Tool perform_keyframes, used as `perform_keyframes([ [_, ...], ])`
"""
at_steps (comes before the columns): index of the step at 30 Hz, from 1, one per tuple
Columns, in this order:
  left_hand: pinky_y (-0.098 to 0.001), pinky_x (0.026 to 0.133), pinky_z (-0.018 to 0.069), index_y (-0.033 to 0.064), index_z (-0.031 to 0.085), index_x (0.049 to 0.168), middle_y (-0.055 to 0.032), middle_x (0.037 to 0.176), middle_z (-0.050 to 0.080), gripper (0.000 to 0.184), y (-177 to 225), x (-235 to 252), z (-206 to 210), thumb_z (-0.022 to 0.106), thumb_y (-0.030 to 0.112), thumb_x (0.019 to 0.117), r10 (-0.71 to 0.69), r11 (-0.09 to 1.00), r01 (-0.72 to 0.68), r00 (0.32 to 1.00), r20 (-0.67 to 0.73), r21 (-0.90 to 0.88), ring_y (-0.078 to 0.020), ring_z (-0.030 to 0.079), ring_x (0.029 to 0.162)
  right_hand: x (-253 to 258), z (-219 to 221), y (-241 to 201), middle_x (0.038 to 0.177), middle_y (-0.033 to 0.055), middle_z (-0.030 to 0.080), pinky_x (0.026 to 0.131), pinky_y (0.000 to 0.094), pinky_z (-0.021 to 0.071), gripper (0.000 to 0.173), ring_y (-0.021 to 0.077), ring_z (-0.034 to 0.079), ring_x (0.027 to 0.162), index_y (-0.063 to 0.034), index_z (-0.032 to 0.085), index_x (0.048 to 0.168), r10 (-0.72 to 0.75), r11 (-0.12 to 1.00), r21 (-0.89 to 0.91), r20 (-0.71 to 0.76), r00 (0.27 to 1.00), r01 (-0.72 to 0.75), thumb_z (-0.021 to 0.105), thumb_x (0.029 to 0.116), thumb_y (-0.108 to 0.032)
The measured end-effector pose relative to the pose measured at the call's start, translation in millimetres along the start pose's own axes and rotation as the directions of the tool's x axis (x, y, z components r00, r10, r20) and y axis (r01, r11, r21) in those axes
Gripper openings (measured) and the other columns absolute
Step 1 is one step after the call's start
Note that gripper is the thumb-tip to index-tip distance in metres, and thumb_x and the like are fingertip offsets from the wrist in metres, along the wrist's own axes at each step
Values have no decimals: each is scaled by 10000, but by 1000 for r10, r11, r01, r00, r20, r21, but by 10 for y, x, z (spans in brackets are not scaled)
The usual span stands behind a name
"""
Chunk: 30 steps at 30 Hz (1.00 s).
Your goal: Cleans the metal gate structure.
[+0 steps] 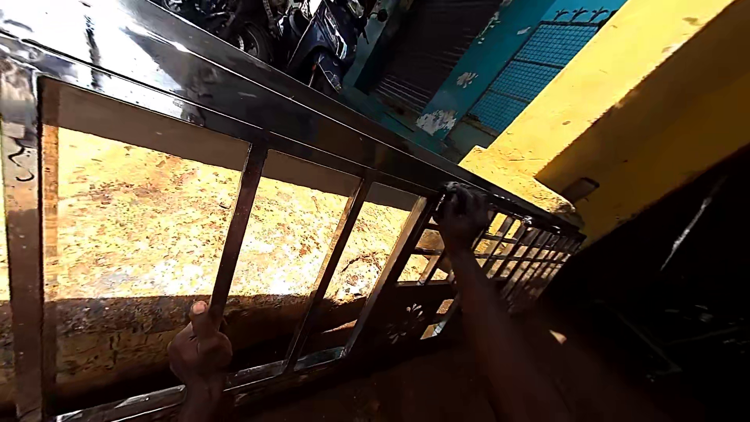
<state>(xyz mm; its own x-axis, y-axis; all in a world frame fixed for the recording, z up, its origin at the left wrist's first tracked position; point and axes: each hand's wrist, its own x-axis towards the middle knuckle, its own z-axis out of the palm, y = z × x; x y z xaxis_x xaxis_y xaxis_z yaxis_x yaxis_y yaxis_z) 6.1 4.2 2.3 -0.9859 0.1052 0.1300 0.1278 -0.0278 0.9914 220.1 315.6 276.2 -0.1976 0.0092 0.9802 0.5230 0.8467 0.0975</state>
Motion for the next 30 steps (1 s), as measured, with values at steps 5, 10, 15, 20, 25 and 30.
perform_keyframes([
  [5, -255, 429, 330, 177, 439, 579, 108, 483, 376, 589, -29, 7, 4, 274, 488, 1051, 18, 998, -20, 999, -26, -67, -12, 390, 411, 103, 355, -1131, 991, 219, 650, 813, 308, 552, 193, 259, 644, 887, 53, 756, 1054, -51, 989, 131, -120, 991, 67, 640, 932, -41],
  [10, -265, 440, 338, 152, 448, 581, 100, 488, 376, 590, 1, 18, -6, 280, 474, 1046, 25, 999, -26, 999, -43, -33, -16, 390, 415, 30, 94, -668, 1052, 229, 687, 839, 358, 560, 208, 271, 677, 929, 5, 767, 1118, 115, 991, 67, -34, 993, -112, 661, 958, -75],
  [15, -292, 451, 348, 155, 447, 571, 88, 484, 390, 607, -4, 7, 2, 271, 488, 1048, 14, 999, -16, 999, -51, -30, -38, 406, 418, -91, 65, -816, 999, 219, 692, 817, 322, 575, 164, 262, 681, 905, 20, 785, 1025, -13, 993, 121, -1, 1000, 13, 718, 891, -47],
  [20, -303, 461, 349, 158, 439, 567, 83, 486, 389, 622, -15, 12, 7, 257, 513, 1045, 30, 999, -31, 998, -54, -15, -41, 407, 425, -144, 67, -763, 1008, 200, 686, 829, 276, 540, 188, 196, 662, 911, 20, 780, 1050, 247, 956, 165, 2, 969, -243, 722, 896, -71],
  [25, -295, 456, 351, 154, 443, 566, 81, 486, 395, 617, -20, 21, 32, 267, 503, 1044, 40, 999, -41, 997, -66, -19, -40, 412, 422, -38, 8, -776, 930, 188, 706, 788, 375, 532, 205, 234, 667, 827, 7, 782, 1051, 377, 926, 5, 10, 926, -377, 713, 926, -140],
  [30, -286, 452, 342, 170, 428, 565, 91, 486, 386, 616, -7, 4, 41, 254, 513, 1047, 37, 999, -39, 997, -70, -31, -32, 399, 421, 82, 196, -1407, 885, 182, 674, 721, 298, 540, 160, 218, 654, 790, 22, 786, 984, 170, 979, 118, -20, 985, -167, 713, 895, -88],
])
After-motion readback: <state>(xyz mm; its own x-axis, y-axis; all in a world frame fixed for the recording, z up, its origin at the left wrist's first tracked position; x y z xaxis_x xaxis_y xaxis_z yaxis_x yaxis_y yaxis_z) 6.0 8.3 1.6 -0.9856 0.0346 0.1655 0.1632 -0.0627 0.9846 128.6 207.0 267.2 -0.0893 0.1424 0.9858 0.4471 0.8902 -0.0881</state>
